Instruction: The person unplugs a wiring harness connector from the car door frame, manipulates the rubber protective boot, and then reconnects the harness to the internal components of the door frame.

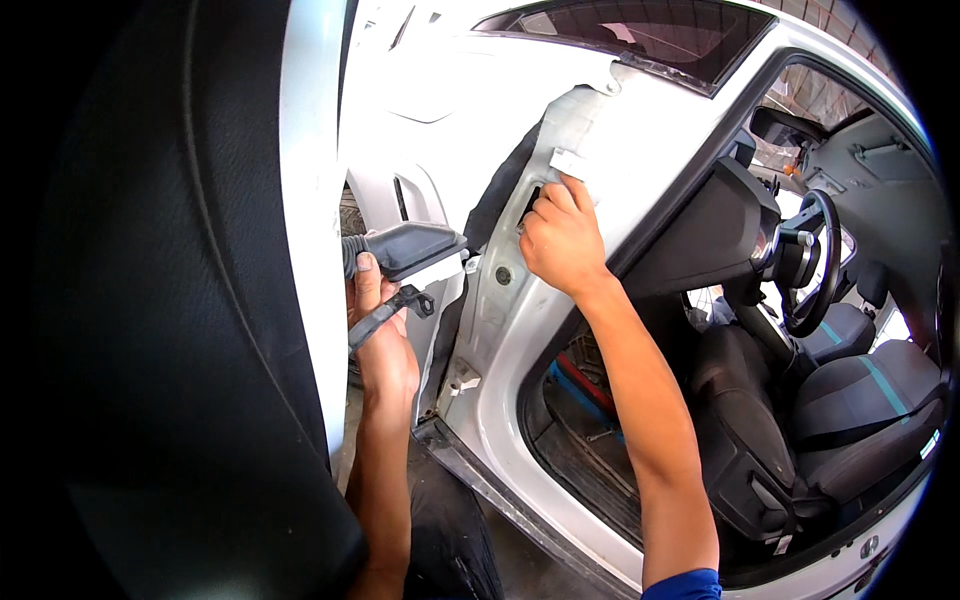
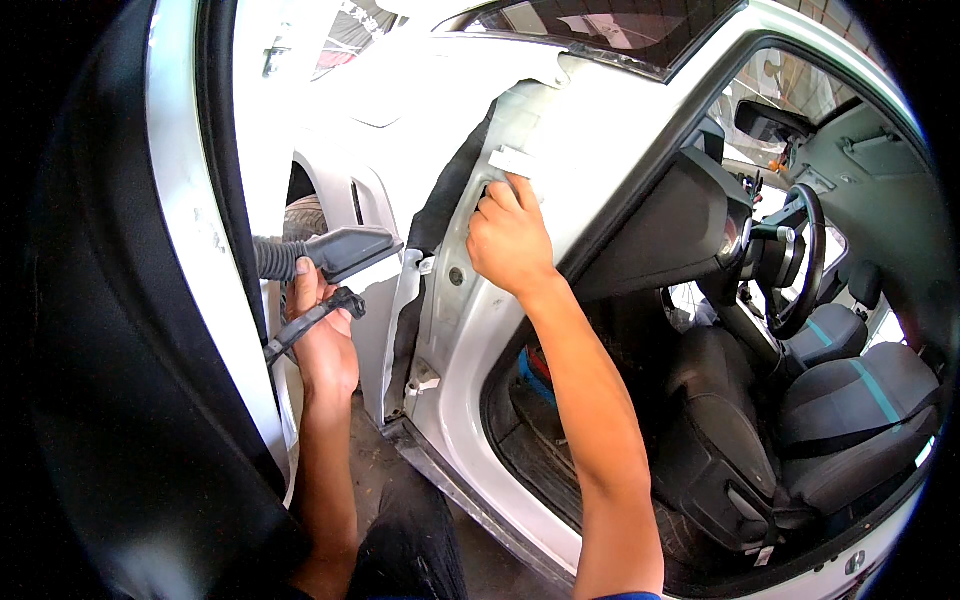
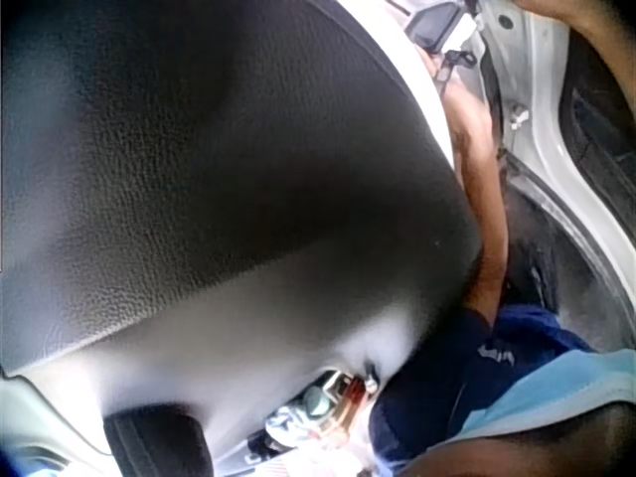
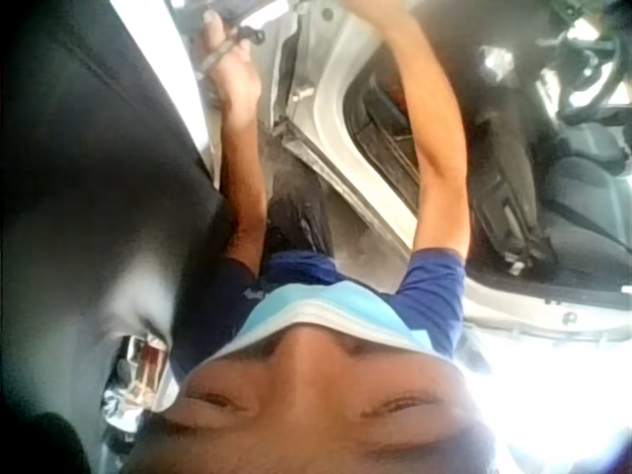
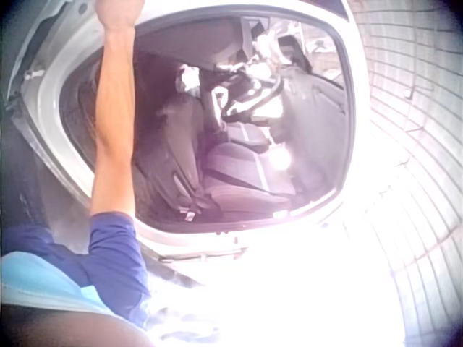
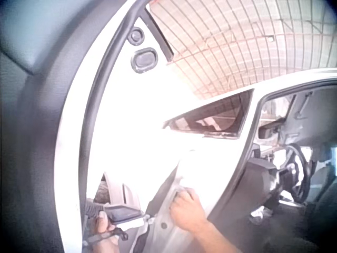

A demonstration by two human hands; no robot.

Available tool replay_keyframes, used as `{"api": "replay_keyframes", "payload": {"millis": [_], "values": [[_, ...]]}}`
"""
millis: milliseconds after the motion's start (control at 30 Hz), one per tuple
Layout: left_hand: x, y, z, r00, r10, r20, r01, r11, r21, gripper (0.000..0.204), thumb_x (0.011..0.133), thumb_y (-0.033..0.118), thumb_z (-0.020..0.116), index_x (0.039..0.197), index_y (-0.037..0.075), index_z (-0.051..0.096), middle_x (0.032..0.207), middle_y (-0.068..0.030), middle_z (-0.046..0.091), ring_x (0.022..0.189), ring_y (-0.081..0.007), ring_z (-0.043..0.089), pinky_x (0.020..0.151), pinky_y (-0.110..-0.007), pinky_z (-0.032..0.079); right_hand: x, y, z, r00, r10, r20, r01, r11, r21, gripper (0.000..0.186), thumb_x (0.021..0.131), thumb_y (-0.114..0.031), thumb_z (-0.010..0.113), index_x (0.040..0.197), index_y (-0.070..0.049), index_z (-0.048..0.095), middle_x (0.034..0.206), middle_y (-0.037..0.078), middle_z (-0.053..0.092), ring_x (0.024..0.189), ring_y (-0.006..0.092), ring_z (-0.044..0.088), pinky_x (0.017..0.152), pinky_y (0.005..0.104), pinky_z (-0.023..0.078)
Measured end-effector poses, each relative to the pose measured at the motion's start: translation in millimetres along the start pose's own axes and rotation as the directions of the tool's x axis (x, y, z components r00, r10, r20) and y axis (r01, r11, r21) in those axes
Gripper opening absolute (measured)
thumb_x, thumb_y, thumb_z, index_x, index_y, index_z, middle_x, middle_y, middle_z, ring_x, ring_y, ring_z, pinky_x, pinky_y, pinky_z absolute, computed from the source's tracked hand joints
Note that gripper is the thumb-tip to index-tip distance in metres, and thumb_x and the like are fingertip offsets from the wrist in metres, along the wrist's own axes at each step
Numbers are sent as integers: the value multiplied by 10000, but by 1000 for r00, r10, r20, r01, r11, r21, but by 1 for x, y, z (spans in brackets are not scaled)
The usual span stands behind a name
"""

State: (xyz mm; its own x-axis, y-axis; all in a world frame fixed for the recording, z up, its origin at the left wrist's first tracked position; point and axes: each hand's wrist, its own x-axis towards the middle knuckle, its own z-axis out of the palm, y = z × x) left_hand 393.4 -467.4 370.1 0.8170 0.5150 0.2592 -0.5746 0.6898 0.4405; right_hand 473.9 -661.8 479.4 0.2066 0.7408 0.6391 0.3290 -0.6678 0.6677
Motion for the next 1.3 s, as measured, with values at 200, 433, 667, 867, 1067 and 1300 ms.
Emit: {"api": "replay_keyframes", "payload": {"millis": [200, 433, 667, 867, 1067, 1300], "values": [[4, -4, -3, 1000, -4, -22, 4, 1000, -2, 391, 943, 445, 628, 1146, 113, 588, 1059, -6, 605, 998, -111, 514, 930, -312, 363, 0, 4, -4, 998, 2, -68, 5, 996, 93, 77, 654, -109, 654, 593, -62, 652, 678, 34, 580, 885, 207, 547, 1021, 386, 401], [11, -9, -5, 999, -15, 38, 17, 999, -40, 328, 992, 411, 552, 1152, 126, 582, 1122, 2, 625, 976, -101, 548, 810, -264, 389, 1, 8, -4, 1000, 13, 22, -15, 993, 120, 62, 666, -86, 646, 621, -54, 672, 700, 38, 597, 897, 215, 553, 970, 370, 429], [-1, -7, 3, 989, -48, 140, 55, 997, -52, 394, 1003, 400, 529, 1243, 88, 538, 1225, -65, 616, 1150, -174, 569, 1014, -351, 407, -7, 13, 5, 998, 69, 4, -69, 998, 3, 85, 667, -115, 662, 595, -72, 642, 699, 43, 580, 889, 220, 538, 890, 343, 443], [-13, 5, 16, 983, -25, 184, 36, 997, -61, 368, 981, 429, 565, 1140, 97, 553, 1070, -24, 628, 985, -142, 592, 880, -326, 453, 5, 12, -24, 982, 170, 76, -186, 925, 332, 144, 748, -97, 573, 614, -46, 582, 740, 96, 583, 911, 268, 546, 882, 384, 439], [-12, 7, 12, 958, -81, 273, 116, 986, -116, 382, 999, 394, 539, 1205, 73, 560, 1161, -52, 634, 1123, -190, 593, 1070, -434, 412, -5, 20, -27, 990, 69, 123, -112, 912, 396, 140, 825, -126, 521, 739, -42, 594, 824, 115, 595, 930, 300, 547, 915, 415, 430], [-10, 1, 11, 932, -142, 334, 193, 973, -125, 357, 983, 337, 565, 1193, 49, 582, 1179, -63, 630, 1144, -231, 585, 1076, -447, 427, -30, 24, -32, 998, -65, -3, 62, 922, 383, 100, 742, -147, 600, 751, -52, 631, 917, 86, 609, 995, 271, 559, 977, 373, 421]]}}
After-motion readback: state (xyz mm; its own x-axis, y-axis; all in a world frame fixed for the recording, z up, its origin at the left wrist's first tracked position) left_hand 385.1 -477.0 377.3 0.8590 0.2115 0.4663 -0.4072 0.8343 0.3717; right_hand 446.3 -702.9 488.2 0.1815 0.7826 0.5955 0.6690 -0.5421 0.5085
